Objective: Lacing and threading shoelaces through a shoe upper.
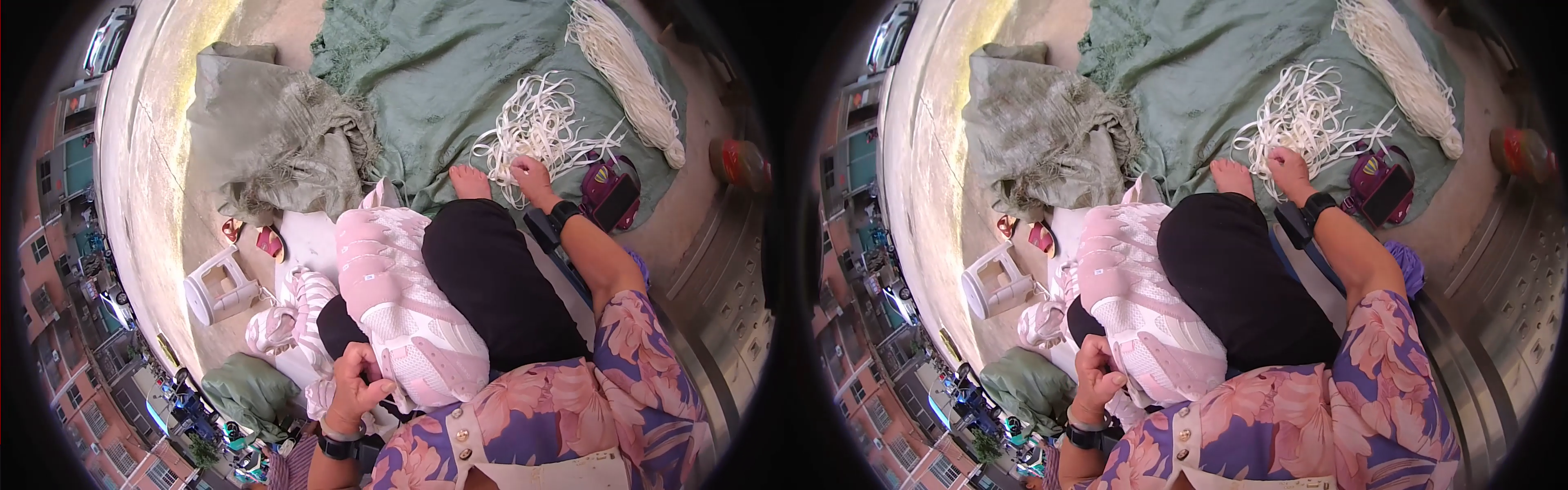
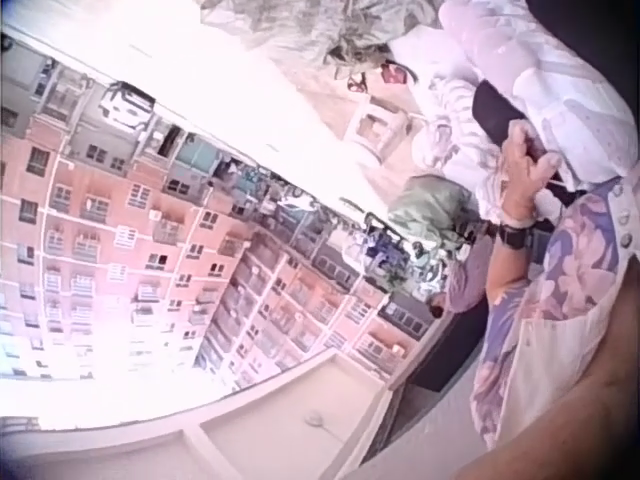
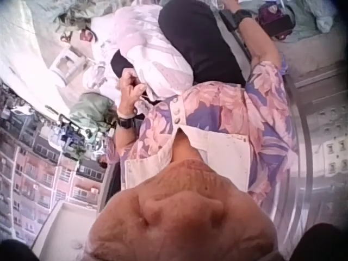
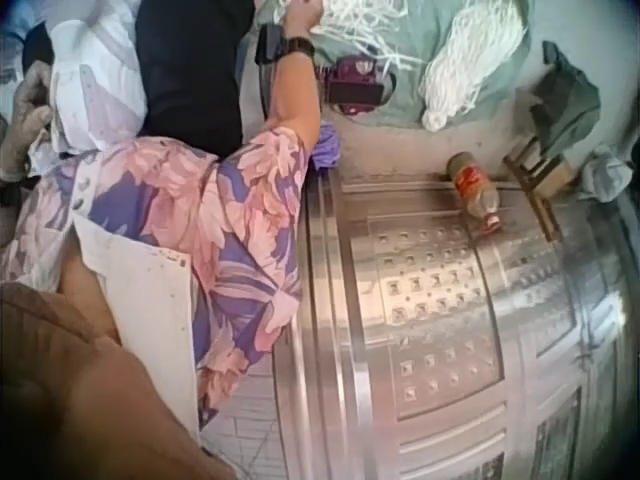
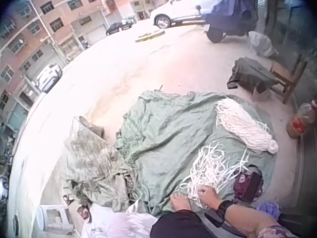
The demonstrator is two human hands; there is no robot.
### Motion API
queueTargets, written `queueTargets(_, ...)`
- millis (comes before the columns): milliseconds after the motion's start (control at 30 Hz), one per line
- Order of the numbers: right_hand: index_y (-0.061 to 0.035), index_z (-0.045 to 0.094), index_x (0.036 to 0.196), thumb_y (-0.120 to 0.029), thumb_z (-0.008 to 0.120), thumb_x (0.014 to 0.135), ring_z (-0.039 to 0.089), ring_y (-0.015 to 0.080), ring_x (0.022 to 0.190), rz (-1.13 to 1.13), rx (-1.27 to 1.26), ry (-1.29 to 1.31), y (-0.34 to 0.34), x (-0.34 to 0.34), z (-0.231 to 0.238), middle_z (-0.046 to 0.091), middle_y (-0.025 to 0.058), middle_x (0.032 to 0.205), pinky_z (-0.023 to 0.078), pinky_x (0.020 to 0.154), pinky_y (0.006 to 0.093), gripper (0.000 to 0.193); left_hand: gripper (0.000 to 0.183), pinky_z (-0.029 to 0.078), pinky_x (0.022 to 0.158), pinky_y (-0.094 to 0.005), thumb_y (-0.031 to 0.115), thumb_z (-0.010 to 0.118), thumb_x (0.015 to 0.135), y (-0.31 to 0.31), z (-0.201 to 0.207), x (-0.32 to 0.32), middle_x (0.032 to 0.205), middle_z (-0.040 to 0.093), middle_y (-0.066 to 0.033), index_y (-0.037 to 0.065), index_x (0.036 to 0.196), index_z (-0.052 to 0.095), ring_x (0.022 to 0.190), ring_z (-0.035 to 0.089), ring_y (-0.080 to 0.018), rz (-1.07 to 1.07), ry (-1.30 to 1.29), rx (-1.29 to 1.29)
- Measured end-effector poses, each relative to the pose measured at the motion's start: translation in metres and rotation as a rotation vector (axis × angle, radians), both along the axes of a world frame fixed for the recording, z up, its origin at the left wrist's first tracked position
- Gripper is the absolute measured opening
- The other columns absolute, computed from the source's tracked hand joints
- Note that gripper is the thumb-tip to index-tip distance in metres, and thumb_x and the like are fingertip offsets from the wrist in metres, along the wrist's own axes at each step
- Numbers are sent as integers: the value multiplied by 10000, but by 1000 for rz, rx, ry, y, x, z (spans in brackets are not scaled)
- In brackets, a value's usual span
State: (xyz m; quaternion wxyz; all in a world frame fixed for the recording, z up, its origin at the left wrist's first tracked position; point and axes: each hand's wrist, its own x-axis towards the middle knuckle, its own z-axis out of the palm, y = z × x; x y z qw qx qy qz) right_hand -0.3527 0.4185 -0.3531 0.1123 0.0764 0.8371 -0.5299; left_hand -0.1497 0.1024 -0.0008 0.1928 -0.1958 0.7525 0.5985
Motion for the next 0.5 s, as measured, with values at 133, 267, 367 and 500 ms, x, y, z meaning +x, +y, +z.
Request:
queueTargets(133, -8, 609, 907, -50, 560, 826, 463, 36, 609, 115, -268, 83, -15, -7, 129, 512, -32, 673, 401, 561, 207, 104, 386, 319, 471, -173, 277, 760, 685, 5, -8, 6, 622, 444, 51, 52, 818, 476, 529, 385, -22, -2, 38, 22)
queueTargets(267, -18, 617, 892, -39, 561, 787, 542, 112, 591, 321, -347, 187, -35, 5, 250, 576, 53, 662, 449, 571, 268, 120, 288, 306, 470, -170, 195, 730, 735, 9, -5, 12, 629, 449, 56, 48, 806, 492, 538, 379, -4, 13, 105, -22)
queueTargets(367, -43, 626, 906, -32, 615, 742, 595, 255, 606, 731, -201, 679, -60, 24, 327, 608, 101, 706, 468, 544, 327, 165, 252, 312, 465, -163, 141, 705, 758, 11, 12, 3, 706, 524, 44, 35, 911, 533, 526, 384, 4, -8, 292, -97)
queueTargets(500, -76, 625, 920, -22, 642, 689, 591, 258, 578, 1018, -271, 789, -77, 72, 395, 598, 69, 692, 446, 492, 346, 238, 358, 357, 522, -172, 40, 601, 769, 41, 60, -29, 930, 565, 0, 25, 1117, 520, 561, 415, -5, -98, 426, 192)
